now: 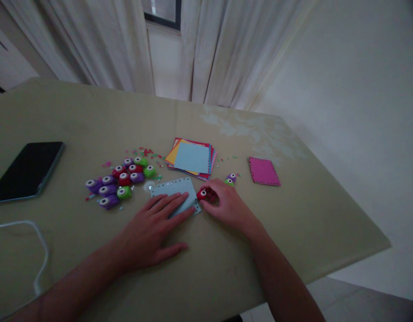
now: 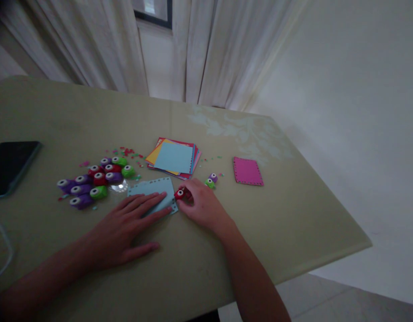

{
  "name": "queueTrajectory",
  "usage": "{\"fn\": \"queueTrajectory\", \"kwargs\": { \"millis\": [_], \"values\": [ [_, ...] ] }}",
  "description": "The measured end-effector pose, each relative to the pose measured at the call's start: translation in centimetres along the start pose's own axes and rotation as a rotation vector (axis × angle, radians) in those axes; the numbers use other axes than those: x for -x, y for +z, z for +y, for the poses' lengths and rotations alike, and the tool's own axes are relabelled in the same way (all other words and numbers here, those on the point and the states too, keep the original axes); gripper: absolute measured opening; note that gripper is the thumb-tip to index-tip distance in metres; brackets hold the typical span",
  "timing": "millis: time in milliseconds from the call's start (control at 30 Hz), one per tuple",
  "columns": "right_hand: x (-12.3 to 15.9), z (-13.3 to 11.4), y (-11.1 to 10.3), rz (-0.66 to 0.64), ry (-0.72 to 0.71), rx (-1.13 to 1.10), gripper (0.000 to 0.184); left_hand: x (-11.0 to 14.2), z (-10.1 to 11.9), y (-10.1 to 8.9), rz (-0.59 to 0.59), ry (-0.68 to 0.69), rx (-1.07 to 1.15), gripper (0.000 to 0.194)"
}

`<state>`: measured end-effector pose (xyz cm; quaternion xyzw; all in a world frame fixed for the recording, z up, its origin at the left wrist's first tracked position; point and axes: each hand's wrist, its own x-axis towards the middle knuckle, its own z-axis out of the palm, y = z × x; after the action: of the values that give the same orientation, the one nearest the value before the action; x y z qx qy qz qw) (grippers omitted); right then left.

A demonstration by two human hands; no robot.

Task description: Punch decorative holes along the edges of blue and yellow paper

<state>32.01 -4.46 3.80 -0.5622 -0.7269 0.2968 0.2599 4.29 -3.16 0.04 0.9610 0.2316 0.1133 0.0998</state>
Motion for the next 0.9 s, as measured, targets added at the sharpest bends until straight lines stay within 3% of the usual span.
{"fn": "queueTrajectory", "kwargs": {
  "millis": [200,467,900],
  "values": [
    [-0.12,-0.17,-0.16,-0.009,-0.042,0.038,0.029,0.01,-0.03,-0.02,0.009,-0.004,0.019,0.077],
    [-0.27,0.17,0.18,-0.035,0.01,-0.002,0.02,-0.02,-0.04,0.07,0.013,-0.006,0.028,0.078],
    [-0.36,-0.12,-0.11,-0.05,-0.037,-0.035,0.016,0.05,-0.13,0.11,0.005,-0.006,0.042,0.076]
  ]
}}
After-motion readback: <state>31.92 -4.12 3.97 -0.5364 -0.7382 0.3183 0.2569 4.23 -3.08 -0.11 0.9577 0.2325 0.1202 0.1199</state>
